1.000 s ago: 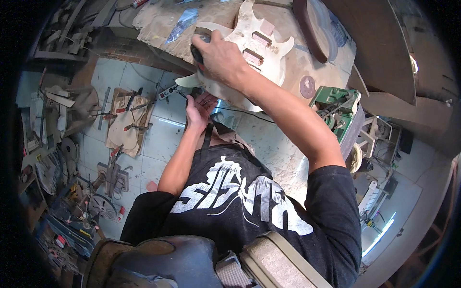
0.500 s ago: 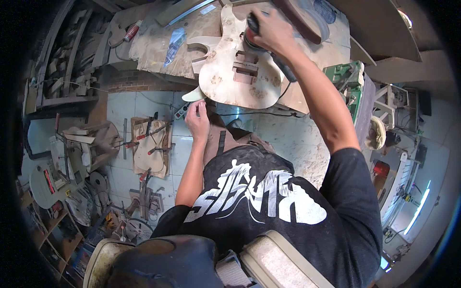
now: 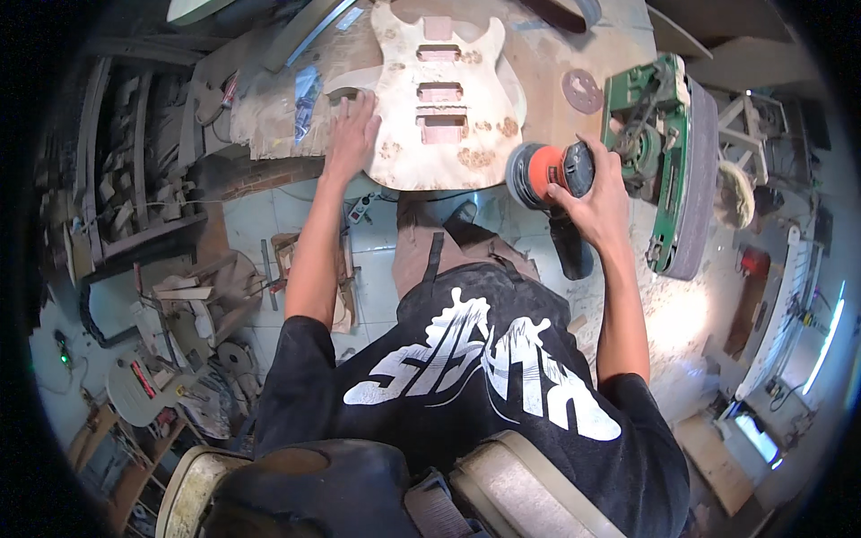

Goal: The person sands the surface of a wooden guitar body using a power sander, moving the tool across the front face and edges.

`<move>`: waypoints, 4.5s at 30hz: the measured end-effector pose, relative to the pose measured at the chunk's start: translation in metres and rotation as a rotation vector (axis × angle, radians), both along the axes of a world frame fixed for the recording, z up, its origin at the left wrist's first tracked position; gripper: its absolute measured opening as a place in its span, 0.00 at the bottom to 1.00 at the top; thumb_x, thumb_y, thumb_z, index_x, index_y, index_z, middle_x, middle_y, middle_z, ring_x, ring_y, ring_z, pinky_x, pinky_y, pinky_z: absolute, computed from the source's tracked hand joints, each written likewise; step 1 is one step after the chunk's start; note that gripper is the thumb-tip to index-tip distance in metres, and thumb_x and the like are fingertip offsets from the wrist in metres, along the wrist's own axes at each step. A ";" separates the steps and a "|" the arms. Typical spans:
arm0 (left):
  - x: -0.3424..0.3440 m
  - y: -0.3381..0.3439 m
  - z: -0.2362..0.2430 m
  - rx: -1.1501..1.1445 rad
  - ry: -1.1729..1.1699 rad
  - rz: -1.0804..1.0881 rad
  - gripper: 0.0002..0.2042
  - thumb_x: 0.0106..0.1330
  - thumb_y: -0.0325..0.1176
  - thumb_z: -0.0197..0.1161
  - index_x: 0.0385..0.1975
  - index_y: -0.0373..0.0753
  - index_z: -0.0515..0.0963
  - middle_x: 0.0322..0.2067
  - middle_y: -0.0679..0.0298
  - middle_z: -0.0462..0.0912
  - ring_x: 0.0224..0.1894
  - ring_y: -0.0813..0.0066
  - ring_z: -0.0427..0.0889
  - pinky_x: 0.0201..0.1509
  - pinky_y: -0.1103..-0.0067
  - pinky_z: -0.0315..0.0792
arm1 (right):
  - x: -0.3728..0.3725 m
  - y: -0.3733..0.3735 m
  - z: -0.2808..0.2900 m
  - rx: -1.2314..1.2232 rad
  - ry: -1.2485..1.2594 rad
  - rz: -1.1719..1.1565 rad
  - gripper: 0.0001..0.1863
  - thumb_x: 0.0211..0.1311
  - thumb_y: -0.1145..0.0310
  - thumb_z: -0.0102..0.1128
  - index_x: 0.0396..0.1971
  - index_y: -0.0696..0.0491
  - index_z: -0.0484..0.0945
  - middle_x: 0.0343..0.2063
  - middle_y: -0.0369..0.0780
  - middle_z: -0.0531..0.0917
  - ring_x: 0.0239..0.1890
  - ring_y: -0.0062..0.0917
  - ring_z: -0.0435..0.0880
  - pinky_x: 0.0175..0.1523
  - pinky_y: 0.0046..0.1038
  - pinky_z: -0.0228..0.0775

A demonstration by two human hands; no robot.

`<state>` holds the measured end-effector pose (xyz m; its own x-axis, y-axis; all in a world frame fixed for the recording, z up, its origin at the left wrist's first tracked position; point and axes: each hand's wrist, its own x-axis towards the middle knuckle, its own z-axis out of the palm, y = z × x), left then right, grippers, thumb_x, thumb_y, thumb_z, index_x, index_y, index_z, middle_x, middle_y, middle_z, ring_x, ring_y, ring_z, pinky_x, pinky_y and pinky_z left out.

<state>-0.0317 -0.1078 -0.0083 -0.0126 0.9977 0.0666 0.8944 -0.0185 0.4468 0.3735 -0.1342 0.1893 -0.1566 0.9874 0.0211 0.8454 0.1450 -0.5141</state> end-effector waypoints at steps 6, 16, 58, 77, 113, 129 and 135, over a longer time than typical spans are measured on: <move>-0.021 0.039 -0.024 -0.066 -0.202 -0.031 0.30 0.82 0.49 0.46 0.79 0.42 0.60 0.77 0.45 0.62 0.81 0.34 0.50 0.80 0.46 0.48 | 0.016 -0.039 -0.007 -0.095 -0.060 -0.083 0.44 0.48 0.62 0.82 0.68 0.41 0.72 0.49 0.48 0.75 0.52 0.52 0.83 0.55 0.48 0.77; -0.050 -0.002 -0.011 -0.221 -0.325 -0.206 0.52 0.66 0.62 0.65 0.82 0.38 0.48 0.79 0.36 0.52 0.83 0.37 0.42 0.82 0.45 0.34 | -0.001 -0.079 -0.012 -0.053 0.065 -0.259 0.44 0.49 0.63 0.81 0.69 0.37 0.71 0.47 0.44 0.75 0.47 0.47 0.85 0.52 0.46 0.79; -0.060 -0.034 0.017 0.035 -0.005 -0.745 0.33 0.79 0.44 0.54 0.79 0.34 0.57 0.81 0.52 0.55 0.83 0.51 0.50 0.82 0.52 0.49 | -0.141 -0.176 -0.002 -0.057 0.015 -0.726 0.45 0.47 0.62 0.82 0.69 0.36 0.72 0.49 0.43 0.76 0.51 0.44 0.84 0.55 0.44 0.78; -0.062 0.072 0.004 -0.024 -0.020 -0.363 0.33 0.75 0.51 0.59 0.79 0.52 0.63 0.79 0.44 0.55 0.81 0.36 0.49 0.79 0.41 0.49 | -0.152 -0.172 0.000 -0.055 -0.008 -0.710 0.46 0.45 0.63 0.83 0.69 0.36 0.72 0.47 0.43 0.76 0.51 0.43 0.83 0.56 0.43 0.78; -0.016 0.069 0.083 -0.022 0.422 -0.990 0.47 0.42 0.52 0.85 0.69 0.63 0.74 0.59 0.55 0.72 0.55 0.52 0.76 0.56 0.57 0.70 | -0.150 -0.175 -0.010 -0.048 -0.005 -0.840 0.44 0.49 0.61 0.81 0.69 0.33 0.72 0.47 0.44 0.74 0.45 0.47 0.86 0.50 0.47 0.81; -0.058 0.128 0.000 0.084 0.159 -0.497 0.32 0.79 0.58 0.50 0.79 0.54 0.62 0.81 0.56 0.54 0.82 0.45 0.51 0.81 0.46 0.50 | -0.147 -0.134 -0.028 -0.127 -0.070 -0.594 0.42 0.53 0.59 0.78 0.70 0.35 0.70 0.47 0.46 0.75 0.44 0.48 0.86 0.48 0.46 0.82; -0.053 0.128 0.006 0.076 0.133 -0.489 0.31 0.79 0.56 0.51 0.77 0.51 0.65 0.80 0.58 0.57 0.81 0.44 0.55 0.80 0.50 0.54 | -0.156 -0.093 -0.023 -0.118 -0.120 -0.515 0.40 0.54 0.60 0.77 0.69 0.36 0.70 0.49 0.49 0.74 0.43 0.53 0.86 0.48 0.47 0.83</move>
